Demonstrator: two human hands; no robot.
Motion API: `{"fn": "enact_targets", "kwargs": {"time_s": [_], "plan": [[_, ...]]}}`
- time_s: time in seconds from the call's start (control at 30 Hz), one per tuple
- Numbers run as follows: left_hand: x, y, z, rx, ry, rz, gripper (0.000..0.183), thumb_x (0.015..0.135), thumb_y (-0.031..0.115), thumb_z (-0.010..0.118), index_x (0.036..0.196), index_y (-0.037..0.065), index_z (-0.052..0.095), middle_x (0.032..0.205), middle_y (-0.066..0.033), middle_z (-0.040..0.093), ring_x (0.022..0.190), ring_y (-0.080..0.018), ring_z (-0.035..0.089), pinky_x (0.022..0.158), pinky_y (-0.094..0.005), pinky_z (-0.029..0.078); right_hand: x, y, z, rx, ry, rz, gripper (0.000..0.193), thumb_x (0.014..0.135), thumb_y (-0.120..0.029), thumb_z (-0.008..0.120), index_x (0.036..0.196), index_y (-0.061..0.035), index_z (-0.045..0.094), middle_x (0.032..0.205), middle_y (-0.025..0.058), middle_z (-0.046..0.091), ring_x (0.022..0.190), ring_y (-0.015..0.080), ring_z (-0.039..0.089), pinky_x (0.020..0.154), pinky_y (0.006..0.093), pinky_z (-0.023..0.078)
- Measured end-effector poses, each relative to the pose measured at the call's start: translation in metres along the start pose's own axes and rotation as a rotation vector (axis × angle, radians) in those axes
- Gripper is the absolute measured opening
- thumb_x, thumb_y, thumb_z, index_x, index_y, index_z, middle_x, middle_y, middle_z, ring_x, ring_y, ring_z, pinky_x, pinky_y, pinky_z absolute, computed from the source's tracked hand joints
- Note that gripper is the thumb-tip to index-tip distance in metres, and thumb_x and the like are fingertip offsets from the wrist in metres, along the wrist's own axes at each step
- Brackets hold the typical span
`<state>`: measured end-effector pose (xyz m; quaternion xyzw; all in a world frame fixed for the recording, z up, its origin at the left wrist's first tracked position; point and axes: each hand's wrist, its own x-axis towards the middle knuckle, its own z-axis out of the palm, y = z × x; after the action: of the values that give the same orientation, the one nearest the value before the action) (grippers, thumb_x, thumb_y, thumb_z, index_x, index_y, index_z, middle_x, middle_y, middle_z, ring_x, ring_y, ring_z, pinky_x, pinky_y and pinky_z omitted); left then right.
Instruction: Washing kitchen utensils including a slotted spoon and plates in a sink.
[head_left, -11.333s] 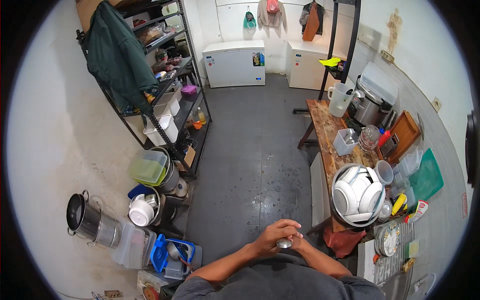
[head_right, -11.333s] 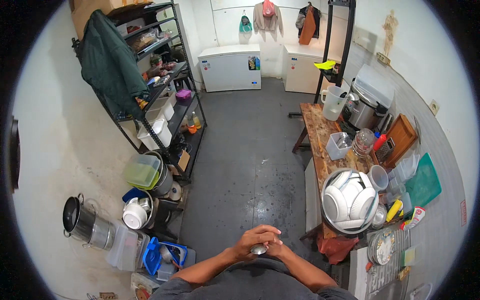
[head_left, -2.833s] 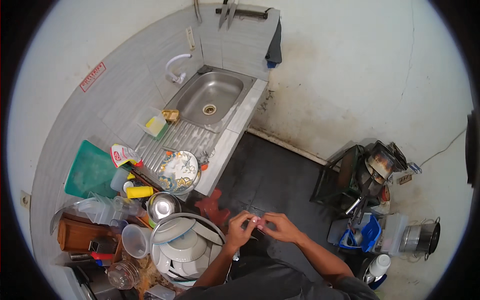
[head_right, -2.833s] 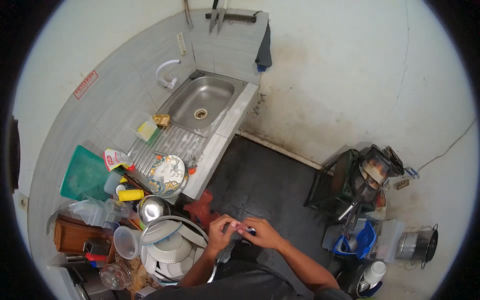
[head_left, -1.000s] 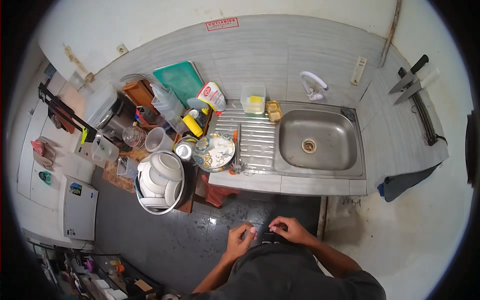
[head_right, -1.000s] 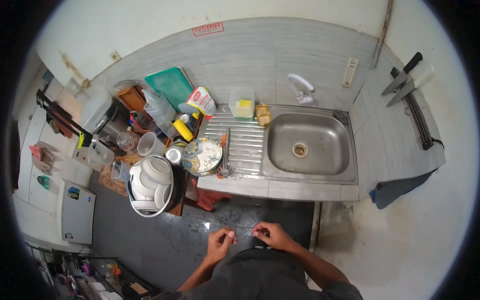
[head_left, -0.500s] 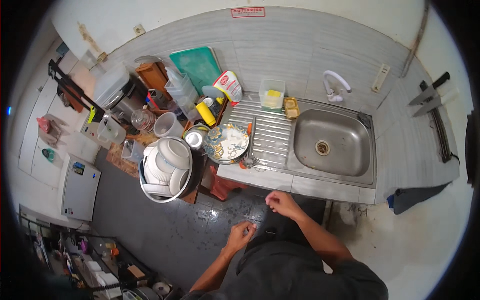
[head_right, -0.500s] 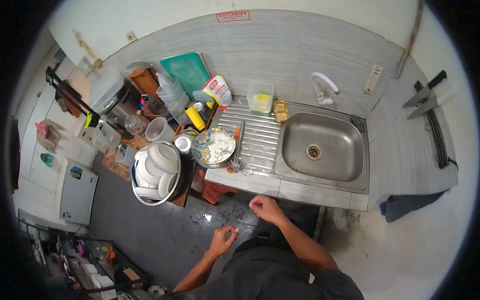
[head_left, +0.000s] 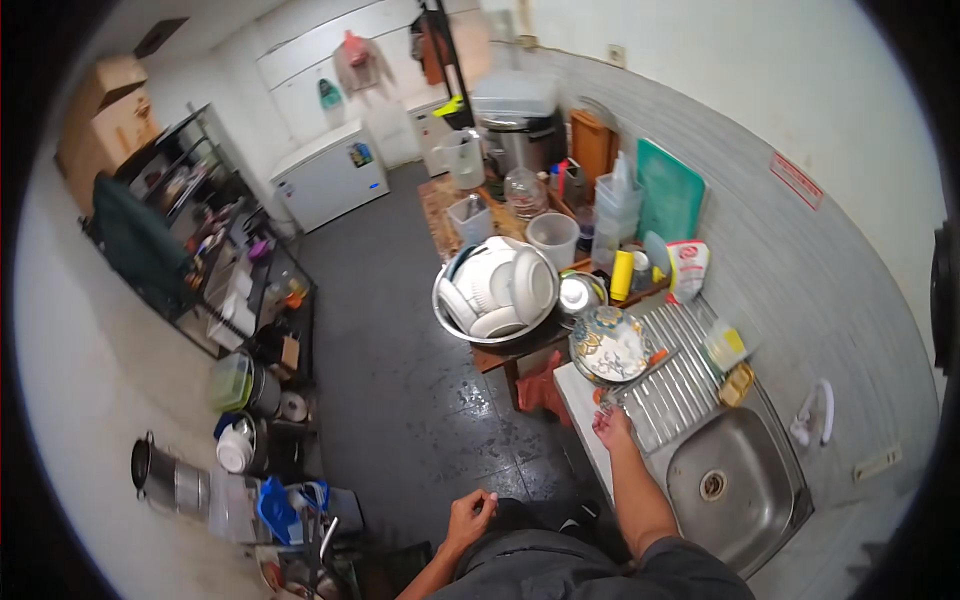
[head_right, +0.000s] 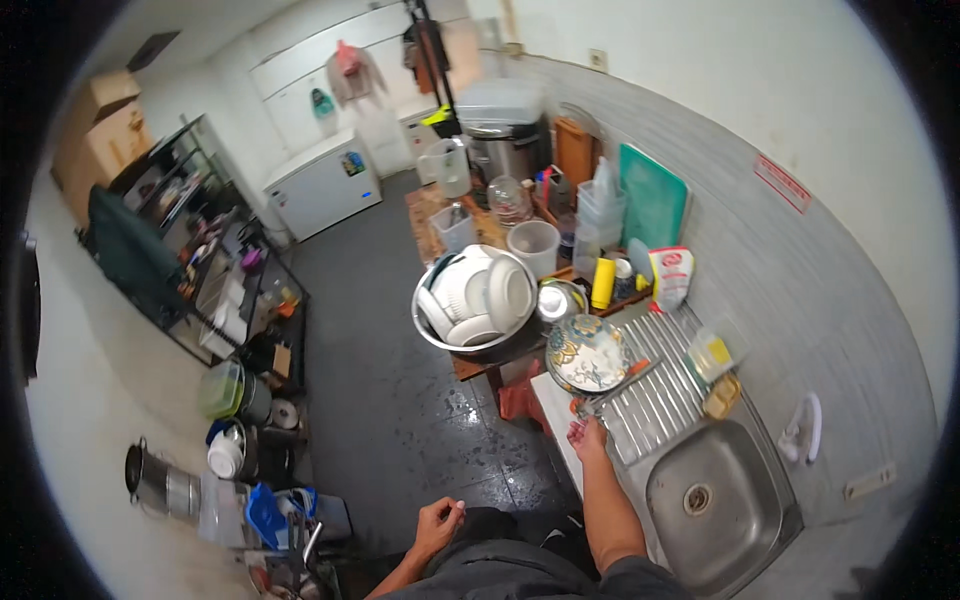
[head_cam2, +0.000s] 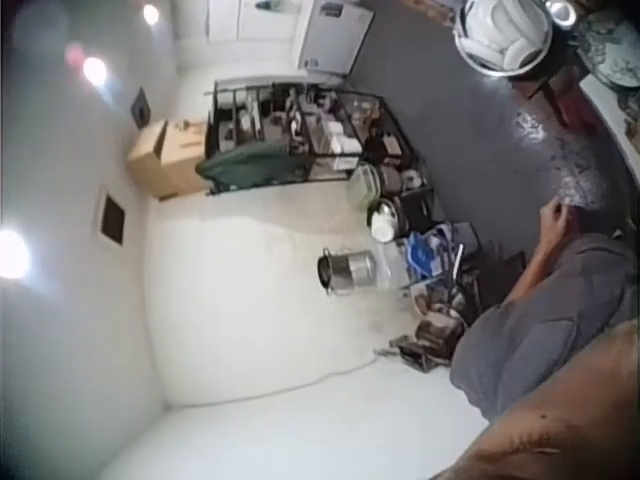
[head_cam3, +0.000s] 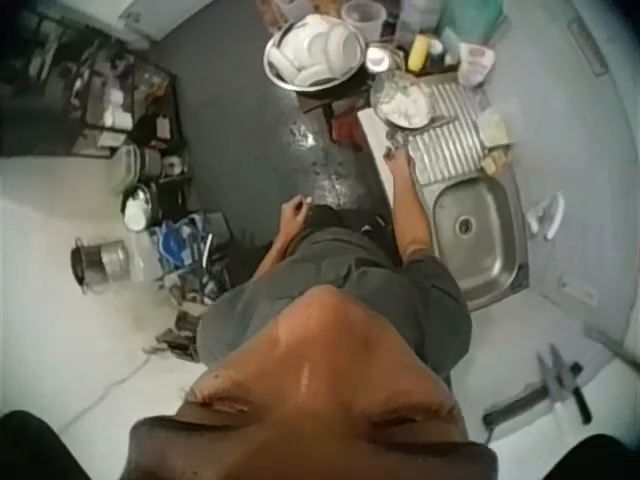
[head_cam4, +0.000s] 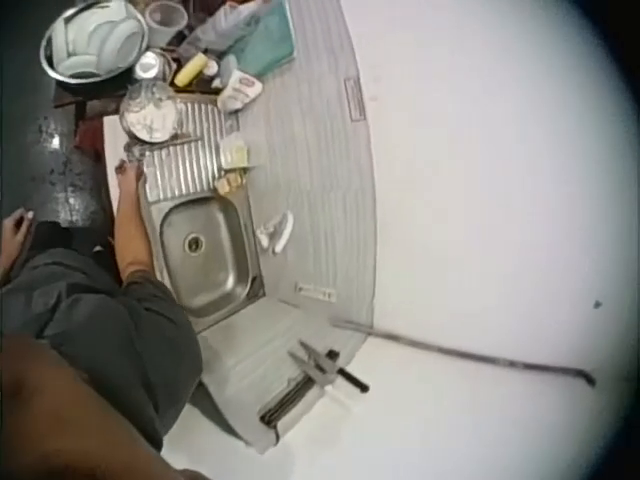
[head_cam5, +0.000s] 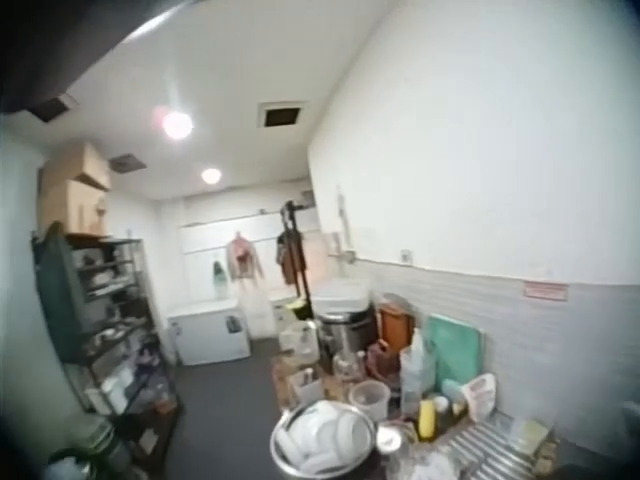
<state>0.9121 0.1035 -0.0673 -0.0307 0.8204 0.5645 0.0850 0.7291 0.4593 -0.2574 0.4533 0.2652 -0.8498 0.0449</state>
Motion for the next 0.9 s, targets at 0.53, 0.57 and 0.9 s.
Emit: {"fn": "enact_targets", "kwargs": {"time_s": [0.53,0.57,0.9], "plan": [[0.04,0.037,0.097,-0.035,-0.275,0.162,0.036,0.105,0.029,0.062,0.082,0.002,0.065,0.068,-0.0027,0.065,0.064,-0.0094,0.059,0.061,-0.0284,0.046,-0.07,-0.042,-0.106,-0.36,-0.085,-0.331,0.013,0.1,-0.012,0.047,0.092,-0.0064,0.055,0.077,0.0065,0.056,0.055,0.0107,0.045,0.045,0.0266,0.035],[0.045,0.039,0.106,-0.046,-0.288,0.177,0.036,0.105,0.029,0.063,0.082,0.002,0.064,0.069,-0.0023,0.065,0.064,-0.0088,0.059,0.06,-0.0281,0.045,-0.08,-0.039,-0.112,-0.423,-0.128,-0.336,0.013,0.1,-0.012,0.047,0.091,-0.0058,0.055,0.077,0.0067,0.055,0.056,0.0109,0.045,0.045,0.0268,0.035],[0.137,0.078,0.276,-0.068,-0.605,0.315,0.06,0.095,0.026,0.077,0.141,0.005,0.045,0.121,-0.0147,0.066,0.1,-0.0212,0.067,0.081,-0.0334,0.054,-0.237,-0.012,-0.203,-0.872,0.043,-0.618,0.015,0.102,-0.013,0.051,0.098,-0.0019,0.06,0.083,0.0067,0.065,0.069,0.0158,0.06,0.063,0.0318,0.048]]}}
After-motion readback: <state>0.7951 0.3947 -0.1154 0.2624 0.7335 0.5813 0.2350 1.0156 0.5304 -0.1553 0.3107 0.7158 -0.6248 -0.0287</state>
